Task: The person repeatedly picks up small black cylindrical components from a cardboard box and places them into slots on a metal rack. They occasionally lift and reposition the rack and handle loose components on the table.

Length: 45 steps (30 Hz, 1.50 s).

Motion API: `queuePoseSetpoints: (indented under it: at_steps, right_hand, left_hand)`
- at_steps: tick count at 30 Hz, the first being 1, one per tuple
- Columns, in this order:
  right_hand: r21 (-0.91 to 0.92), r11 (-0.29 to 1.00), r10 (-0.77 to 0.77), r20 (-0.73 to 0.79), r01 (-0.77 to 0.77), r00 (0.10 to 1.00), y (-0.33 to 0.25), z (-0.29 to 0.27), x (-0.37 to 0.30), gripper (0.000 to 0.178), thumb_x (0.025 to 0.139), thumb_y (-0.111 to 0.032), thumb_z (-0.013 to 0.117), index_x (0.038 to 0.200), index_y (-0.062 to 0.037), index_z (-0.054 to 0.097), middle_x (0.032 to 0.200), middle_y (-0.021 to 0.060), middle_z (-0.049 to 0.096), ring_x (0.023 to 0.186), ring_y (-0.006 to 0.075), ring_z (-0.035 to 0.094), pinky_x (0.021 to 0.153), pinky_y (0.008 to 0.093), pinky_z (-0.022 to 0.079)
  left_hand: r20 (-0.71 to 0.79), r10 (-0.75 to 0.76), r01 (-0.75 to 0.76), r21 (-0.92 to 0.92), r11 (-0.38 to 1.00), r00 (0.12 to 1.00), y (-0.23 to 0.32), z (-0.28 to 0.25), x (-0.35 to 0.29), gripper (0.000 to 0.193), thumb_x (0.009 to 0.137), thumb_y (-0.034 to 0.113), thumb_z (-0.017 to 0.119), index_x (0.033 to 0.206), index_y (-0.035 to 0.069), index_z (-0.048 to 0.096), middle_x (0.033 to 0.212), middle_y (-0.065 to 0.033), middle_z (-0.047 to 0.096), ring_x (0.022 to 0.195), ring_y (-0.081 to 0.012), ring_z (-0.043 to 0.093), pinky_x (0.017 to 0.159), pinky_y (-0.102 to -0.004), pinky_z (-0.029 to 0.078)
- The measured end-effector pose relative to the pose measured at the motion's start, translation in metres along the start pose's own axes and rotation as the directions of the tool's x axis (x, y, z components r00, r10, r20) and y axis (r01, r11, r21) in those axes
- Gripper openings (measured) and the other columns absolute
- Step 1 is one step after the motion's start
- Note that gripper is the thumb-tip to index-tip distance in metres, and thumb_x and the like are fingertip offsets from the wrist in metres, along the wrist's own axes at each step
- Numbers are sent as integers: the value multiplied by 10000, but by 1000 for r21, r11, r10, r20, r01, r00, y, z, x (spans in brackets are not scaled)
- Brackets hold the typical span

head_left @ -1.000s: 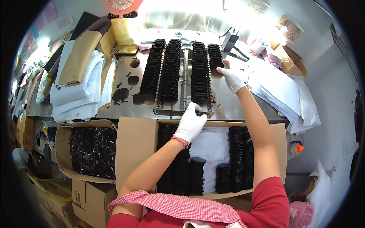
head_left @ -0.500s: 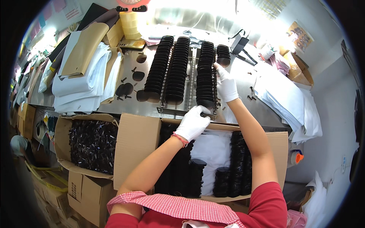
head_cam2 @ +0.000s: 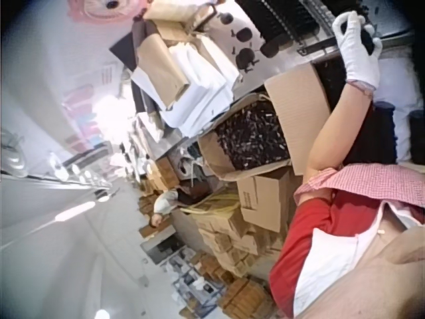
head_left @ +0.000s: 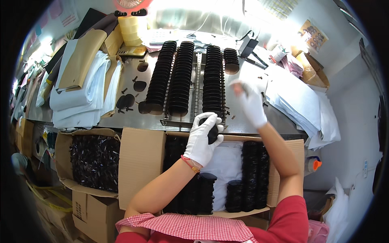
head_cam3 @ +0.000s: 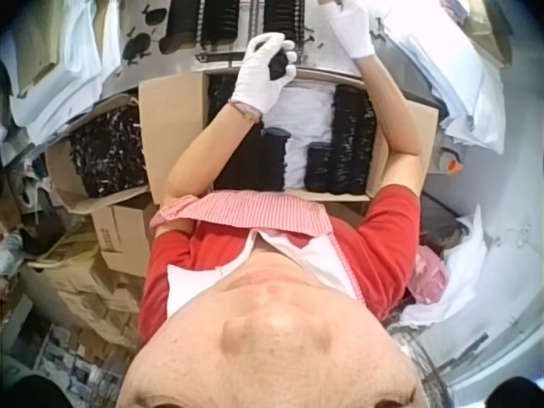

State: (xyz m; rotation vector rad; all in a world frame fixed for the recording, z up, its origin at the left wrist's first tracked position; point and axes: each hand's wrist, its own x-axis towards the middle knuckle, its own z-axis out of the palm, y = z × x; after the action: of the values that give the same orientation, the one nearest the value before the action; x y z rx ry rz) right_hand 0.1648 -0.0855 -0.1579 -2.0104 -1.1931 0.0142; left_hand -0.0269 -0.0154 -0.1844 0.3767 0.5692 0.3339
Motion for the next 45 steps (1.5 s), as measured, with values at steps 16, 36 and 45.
queuePoseSetpoints:
  at_steps: [16, 36, 45]
  right_hand:
    - [-6, 991, -135, -224, 137, 965, 131, 78, 99, 445, 924, 63, 572, 1352, -59, 583, 1217, 133, 682, 1066, 210, 671, 963, 319, 530]
    - [196, 953, 249, -63, -233, 966, 28, 18, 36, 244, 900, -241, 675, 1015, -28, 714, 1068, 185, 692, 974, 281, 667, 903, 364, 522]
    - [644, 740, 223, 33, -191, 974, 174, 78, 182, 349, 877, 29, 688, 1224, 3, 665, 1111, 73, 696, 982, 149, 647, 897, 265, 533]
  left_hand:
    - [266, 239, -328, 903, 277, 934, -4, -29, 32, 307, 814, 204, 725, 1049, 7, 708, 1096, -172, 685, 981, -276, 684, 895, -325, 532]
    - [-32, 122, -108, 283, 953, 992, -10, -2, 3, 226, 978, 144, 639, 1195, 138, 575, 966, -15, 660, 817, -95, 621, 656, -293, 544]
    - [128, 301, -278, 802, 529, 945, -19, -12, 18, 226, 873, 100, 750, 1063, 32, 647, 910, -9, 679, 707, -31, 551, 637, -200, 487]
